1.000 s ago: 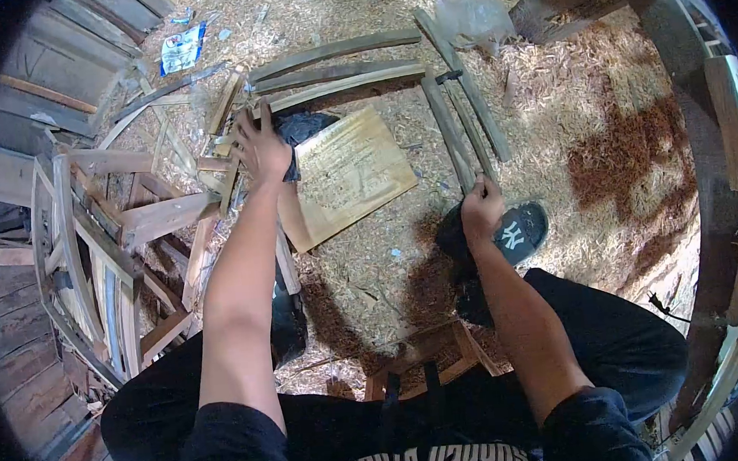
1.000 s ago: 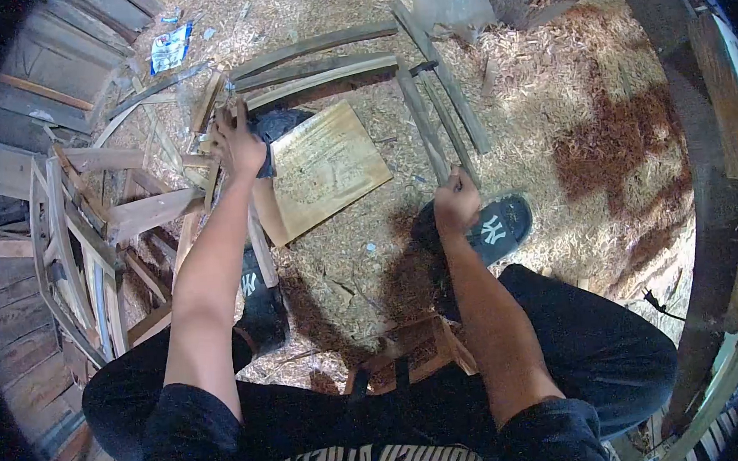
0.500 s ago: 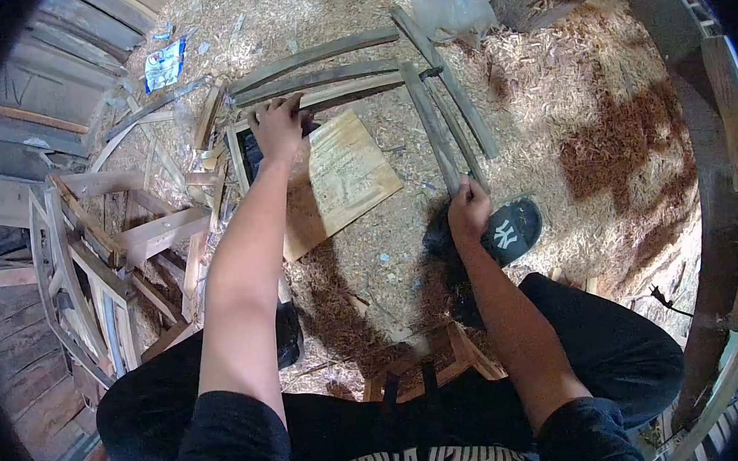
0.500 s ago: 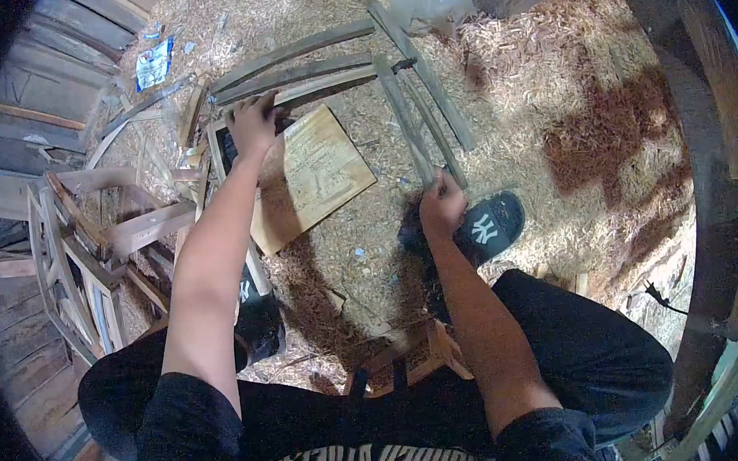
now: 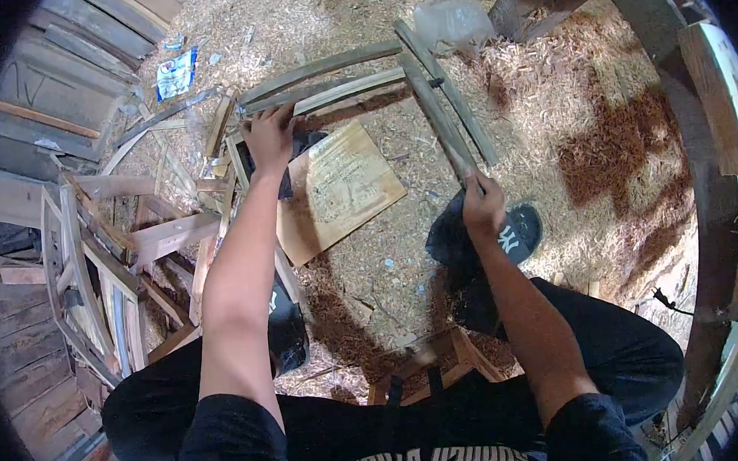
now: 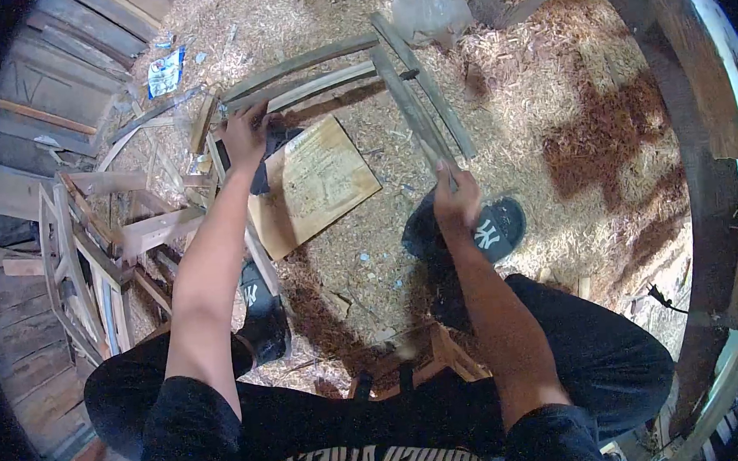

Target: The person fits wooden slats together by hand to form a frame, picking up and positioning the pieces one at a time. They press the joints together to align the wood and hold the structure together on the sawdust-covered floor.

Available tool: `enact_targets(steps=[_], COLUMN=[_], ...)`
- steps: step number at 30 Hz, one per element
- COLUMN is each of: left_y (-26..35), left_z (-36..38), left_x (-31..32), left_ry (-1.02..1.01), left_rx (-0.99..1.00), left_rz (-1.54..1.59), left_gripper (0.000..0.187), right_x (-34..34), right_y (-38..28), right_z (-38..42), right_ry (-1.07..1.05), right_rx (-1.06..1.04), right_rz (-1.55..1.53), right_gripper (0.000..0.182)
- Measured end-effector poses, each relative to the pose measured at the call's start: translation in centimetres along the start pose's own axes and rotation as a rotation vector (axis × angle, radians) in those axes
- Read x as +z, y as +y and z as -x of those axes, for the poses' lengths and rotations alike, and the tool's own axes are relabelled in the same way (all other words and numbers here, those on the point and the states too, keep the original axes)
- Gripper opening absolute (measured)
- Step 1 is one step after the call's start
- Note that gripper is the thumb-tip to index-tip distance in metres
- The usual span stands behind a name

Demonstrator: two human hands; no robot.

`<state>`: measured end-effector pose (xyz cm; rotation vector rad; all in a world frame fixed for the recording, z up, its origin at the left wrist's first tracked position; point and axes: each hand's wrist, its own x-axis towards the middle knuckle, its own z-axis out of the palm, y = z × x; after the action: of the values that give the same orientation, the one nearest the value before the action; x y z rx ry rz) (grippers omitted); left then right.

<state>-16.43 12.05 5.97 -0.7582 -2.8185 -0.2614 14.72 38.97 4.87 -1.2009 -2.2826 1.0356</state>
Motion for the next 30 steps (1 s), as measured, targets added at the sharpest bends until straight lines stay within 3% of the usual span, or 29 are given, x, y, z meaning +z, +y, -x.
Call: enact_targets(steps=[4,8,14,16,19,22,25,27,30], left_y=[-0.8,-0.4,0.8,1.3,1.7,2.4,2.5,2.5,2.4], left_z=[-0.2,-0.1,-0.3,-0.5,-1.1,-0.7,-0.4,-0.5,0.4], left_x=[-1.0,-2.5,-5.8,-6.7,-7.5,-8.5,-8.7,-8.7,-8.7], left_ry=[0.074,0.168,0.319,0.359,0.429,0.428,0.48,0.522,0.521], left_rx=[-0.013,-0.007,-0.047,-0.077,-0.112,-0.108,-0.052,-0.022,-0.076], left_rz=[0.121,0.185,0.218,0.229,0.329,0.361,0.476,0.546,0.412], left_gripper=[0.036,0.034,0.032,0.032,0.036,0.035,0.034,0.035,0.034], right_x=[-1.2,-3.7,-4.4,-5.3,-7.1,-8.2,-9.0,-10.2,-11.2], right_y=[-0.8,-3.2,-3.7,-4.3,-6.2,-8.5,-9.0,-9.6,-10.5], right_z=[-2.1,-3.7,-5.9,-6.9,-8.2,-8.8,-9.7,-10.1,-10.1], right_ry=[0.088,0.003,0.083,0.114,0.077,0.072,0.148,0.083,0.077], right_rx=[-0.136,-0.031,-0.123,-0.286,-0.265,-0.317,-0.359,-0.33,-0.319], right_rz=[-0.045,0.082,-0.007,0.008,0.03,0.065,-0.103,-0.083,0.037], right_gripper=[0.034,0.034,0.033,0.032,0.031,0.029,0.028,0.028,0.027])
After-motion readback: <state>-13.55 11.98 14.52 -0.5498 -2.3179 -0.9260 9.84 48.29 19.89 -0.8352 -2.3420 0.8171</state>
